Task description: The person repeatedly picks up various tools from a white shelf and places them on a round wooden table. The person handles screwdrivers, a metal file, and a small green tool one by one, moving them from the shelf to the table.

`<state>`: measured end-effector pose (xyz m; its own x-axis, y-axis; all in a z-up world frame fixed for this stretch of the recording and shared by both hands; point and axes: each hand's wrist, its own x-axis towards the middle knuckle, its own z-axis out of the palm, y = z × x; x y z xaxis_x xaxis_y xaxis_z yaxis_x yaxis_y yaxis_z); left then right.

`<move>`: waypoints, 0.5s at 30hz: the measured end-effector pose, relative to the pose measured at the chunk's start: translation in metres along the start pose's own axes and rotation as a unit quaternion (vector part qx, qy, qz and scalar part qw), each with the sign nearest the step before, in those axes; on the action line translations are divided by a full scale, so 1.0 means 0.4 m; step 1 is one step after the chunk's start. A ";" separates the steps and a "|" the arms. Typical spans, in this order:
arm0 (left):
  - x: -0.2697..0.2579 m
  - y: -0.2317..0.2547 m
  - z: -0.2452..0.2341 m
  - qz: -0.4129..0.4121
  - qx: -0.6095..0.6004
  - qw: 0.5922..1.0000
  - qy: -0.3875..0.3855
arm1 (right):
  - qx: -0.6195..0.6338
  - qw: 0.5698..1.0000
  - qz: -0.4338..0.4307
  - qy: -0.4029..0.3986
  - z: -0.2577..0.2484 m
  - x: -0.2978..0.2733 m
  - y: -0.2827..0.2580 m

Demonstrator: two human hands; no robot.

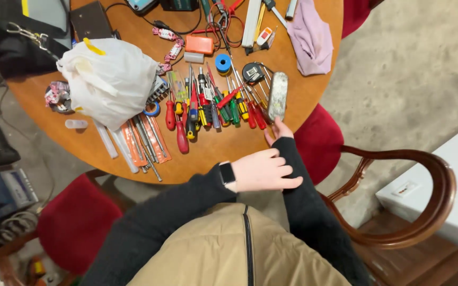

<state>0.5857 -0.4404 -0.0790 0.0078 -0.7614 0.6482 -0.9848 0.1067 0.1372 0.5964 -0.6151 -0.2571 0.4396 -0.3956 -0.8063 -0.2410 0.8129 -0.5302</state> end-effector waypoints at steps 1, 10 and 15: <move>0.017 -0.017 -0.011 0.001 -0.004 1.000 -0.002 | 0.003 1.000 0.002 0.004 -0.041 0.117 0.042; 0.107 -0.093 -0.014 0.150 -0.024 0.988 0.031 | -0.236 0.968 -0.086 -0.008 -0.074 0.136 0.092; 0.107 -0.038 0.016 0.239 -0.088 0.967 0.030 | -0.346 0.921 -0.176 0.033 -0.213 0.081 0.110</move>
<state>0.6000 -0.4785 -0.0581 -0.4263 -0.5604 0.7101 -0.8335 0.5483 -0.0676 0.5261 -0.6285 -0.3291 0.5486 -0.6257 -0.5545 -0.5970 0.1711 -0.7838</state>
